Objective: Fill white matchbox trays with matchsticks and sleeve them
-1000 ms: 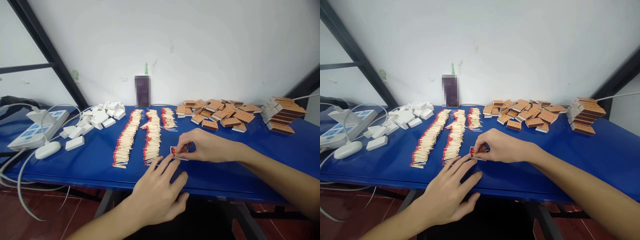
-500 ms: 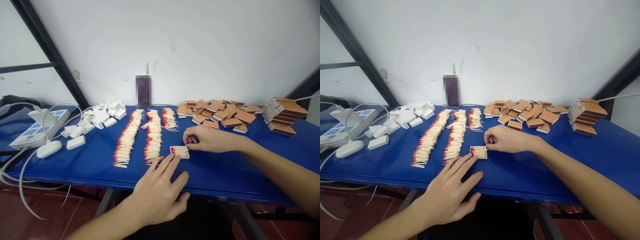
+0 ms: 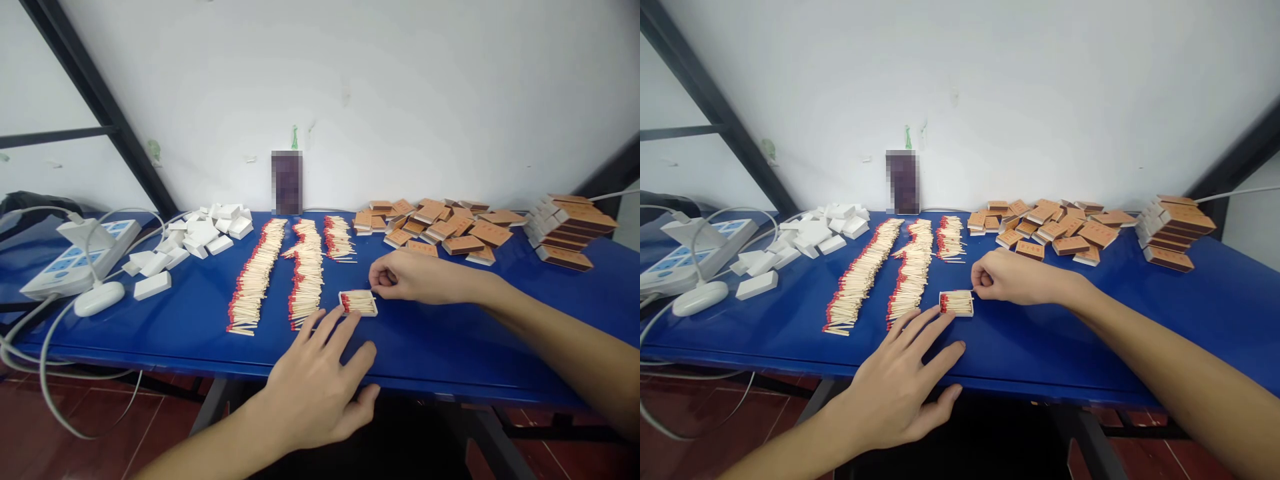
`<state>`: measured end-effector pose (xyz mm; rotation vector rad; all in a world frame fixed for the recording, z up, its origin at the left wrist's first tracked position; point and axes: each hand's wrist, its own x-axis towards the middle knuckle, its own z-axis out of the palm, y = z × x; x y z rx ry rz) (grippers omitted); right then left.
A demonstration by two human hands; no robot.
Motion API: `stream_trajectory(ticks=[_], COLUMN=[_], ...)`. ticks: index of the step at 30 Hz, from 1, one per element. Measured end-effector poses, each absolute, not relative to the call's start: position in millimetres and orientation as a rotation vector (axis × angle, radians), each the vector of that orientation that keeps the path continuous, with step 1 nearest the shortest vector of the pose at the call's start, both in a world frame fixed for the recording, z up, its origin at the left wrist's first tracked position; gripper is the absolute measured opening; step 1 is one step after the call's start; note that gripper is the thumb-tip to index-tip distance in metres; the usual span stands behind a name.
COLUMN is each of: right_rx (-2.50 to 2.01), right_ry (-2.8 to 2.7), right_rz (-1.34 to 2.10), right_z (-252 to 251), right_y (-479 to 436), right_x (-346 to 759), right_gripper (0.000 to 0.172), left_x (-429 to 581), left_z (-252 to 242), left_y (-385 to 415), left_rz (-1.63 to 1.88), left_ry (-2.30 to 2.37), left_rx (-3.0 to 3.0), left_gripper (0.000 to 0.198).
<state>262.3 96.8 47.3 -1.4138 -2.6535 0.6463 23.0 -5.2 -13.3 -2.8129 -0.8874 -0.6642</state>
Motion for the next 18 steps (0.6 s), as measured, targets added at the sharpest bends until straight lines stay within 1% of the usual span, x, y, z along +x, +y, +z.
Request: stream_trajectory(ticks=[2, 7, 13, 18], right_rx=[-1.390, -1.357, -1.506, -1.386], right_ry=[-2.605, -2.530, -2.492, -2.585], right_rz=[0.598, 0.624, 0.495, 0.626], right_z=[46, 47, 43, 37], right_y=[98, 97, 103, 105], right_x=[263, 261, 260, 259], right_gripper=[0.011, 0.014, 0.029, 0.024], left_x=[23, 23, 23, 23], left_z=[-14, -14, -14, -14], left_y=[-5, -5, -5, -5], left_rz=[-0.664, -0.657, -0.667, -0.670], left_ry=[-0.882, -0.887, -0.878, -0.884], left_rx=[-2.813, -2.816, -2.803, -2.799], left_gripper=[0.037, 0.036, 0.037, 0.036])
